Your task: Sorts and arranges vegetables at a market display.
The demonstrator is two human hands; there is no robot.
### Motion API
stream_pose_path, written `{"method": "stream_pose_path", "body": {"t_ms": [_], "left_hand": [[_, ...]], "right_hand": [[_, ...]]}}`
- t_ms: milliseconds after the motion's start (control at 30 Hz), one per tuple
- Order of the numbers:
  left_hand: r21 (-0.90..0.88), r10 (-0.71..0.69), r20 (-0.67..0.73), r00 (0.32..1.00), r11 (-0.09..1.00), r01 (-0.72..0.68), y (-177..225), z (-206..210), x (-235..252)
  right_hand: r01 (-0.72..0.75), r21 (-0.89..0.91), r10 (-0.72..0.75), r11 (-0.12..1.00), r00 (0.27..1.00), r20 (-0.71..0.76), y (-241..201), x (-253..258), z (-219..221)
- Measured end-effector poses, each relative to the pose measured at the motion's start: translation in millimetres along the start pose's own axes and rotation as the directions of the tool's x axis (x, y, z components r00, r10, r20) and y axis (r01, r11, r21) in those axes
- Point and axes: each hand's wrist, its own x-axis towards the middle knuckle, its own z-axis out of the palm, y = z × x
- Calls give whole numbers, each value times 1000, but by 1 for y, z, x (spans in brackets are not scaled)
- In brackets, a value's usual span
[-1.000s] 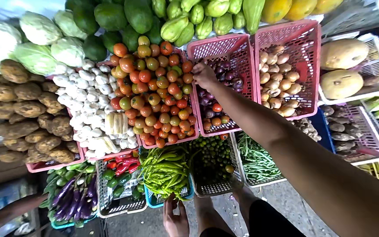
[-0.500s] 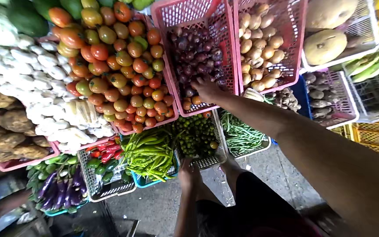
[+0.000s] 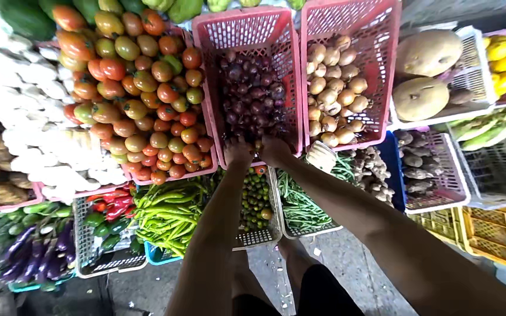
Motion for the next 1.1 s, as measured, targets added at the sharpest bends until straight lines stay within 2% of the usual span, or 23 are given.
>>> {"method": "stream_pose_path", "body": {"t_ms": [133,300,400,533,633,700,733,800,867,900,967,1000,1100], "left_hand": [[-30,26,65,998,999,-24,-2,-16,-1],[-32,-21,168,986,999,27,3,-21,3],[12,-15,156,988,1000,13,1,-22,4],[-70,2,183,983,997,11,2,-22,1],[-119,-27,210,977,991,53,5,-21,4],[-120,-32,219,975,991,59,4,-18,5],[-115,-20,227,974,992,47,2,-19,5],[-133,33,211,977,991,-5,-7,-23,3],[-191,86,161,983,980,-55,-16,-21,-5],[-218,99,133,986,973,-68,-19,-21,-7],[-257,87,96,992,965,-59,-21,-19,-12],[-259,69,114,991,965,-37,-20,-20,-13],[-228,-4,240,971,972,60,-10,-18,-4]], "right_hand": [[80,-120,-74,989,996,57,-12,-1,0],[37,-249,-10,968,994,110,-35,-4,-3],[58,-288,-29,956,994,101,-33,4,-7],[137,-314,-80,940,979,186,-15,10,-23],[100,-126,-67,987,968,241,9,16,-46],[94,176,-132,980,967,217,33,25,-60],[76,361,-159,929,966,206,36,25,-72],[76,600,-184,796,975,121,9,24,-106],[199,698,-243,688,969,-37,-39,35,-140],[289,691,-284,662,951,-125,-70,44,-159],[465,542,-367,700,886,-285,-131,71,-188],[497,428,-377,755,863,-336,-159,86,-200],[432,120,-367,894,859,-356,-220,122,-214]]}}
